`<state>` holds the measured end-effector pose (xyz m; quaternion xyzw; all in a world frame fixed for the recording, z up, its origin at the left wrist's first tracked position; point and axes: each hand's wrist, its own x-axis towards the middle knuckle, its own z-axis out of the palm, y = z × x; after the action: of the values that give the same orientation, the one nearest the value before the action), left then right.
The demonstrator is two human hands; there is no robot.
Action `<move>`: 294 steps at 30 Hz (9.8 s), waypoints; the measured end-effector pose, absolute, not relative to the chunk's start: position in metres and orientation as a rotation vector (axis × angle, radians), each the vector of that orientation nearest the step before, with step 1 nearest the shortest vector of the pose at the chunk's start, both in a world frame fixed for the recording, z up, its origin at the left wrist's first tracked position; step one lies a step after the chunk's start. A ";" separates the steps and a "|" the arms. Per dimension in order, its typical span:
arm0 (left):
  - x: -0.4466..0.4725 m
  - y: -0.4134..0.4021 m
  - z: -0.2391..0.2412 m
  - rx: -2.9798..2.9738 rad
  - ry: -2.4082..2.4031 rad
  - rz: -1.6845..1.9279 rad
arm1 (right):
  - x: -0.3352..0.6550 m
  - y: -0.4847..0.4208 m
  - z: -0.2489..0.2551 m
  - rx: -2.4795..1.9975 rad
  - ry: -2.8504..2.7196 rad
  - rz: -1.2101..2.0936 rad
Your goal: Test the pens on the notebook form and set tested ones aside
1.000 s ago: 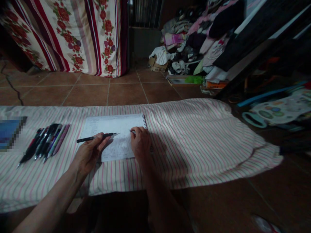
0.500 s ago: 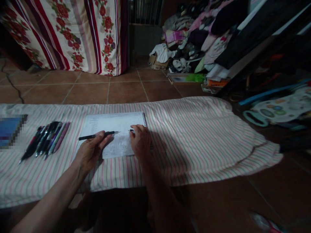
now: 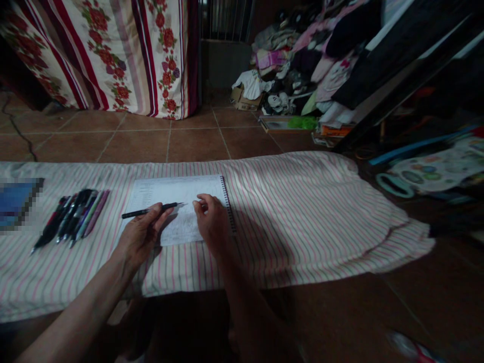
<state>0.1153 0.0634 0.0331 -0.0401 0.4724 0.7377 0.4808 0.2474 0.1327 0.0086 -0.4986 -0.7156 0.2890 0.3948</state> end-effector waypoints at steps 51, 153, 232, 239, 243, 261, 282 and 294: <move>0.080 0.026 0.049 -0.035 1.015 1.729 | 0.187 0.102 0.018 -0.999 -0.642 1.928; 0.045 0.027 0.048 -0.324 0.866 1.867 | 0.154 0.097 0.018 -0.965 -0.989 1.921; 0.084 0.042 0.050 -0.368 0.978 1.779 | 0.199 0.107 0.005 -1.147 -1.036 1.704; 0.092 0.043 0.051 -0.356 0.969 1.756 | 0.202 0.104 0.020 -1.166 -0.998 1.734; 0.096 0.042 0.051 -0.348 0.963 1.733 | 0.203 0.103 0.020 -1.149 -0.962 1.745; 0.101 0.039 0.046 -0.184 1.014 1.724 | 0.205 0.103 0.019 -1.116 -0.879 1.811; 0.096 0.036 0.048 -0.183 1.045 1.741 | 0.206 0.112 0.025 -1.161 -0.746 1.737; 0.083 0.031 0.044 -0.195 1.067 1.751 | 0.214 0.126 0.027 -1.057 -0.632 1.715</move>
<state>0.0828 0.0310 0.0443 -0.0813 0.4441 0.7287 0.5150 0.2144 0.1257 0.0272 -0.4357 -0.2603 0.7069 0.4926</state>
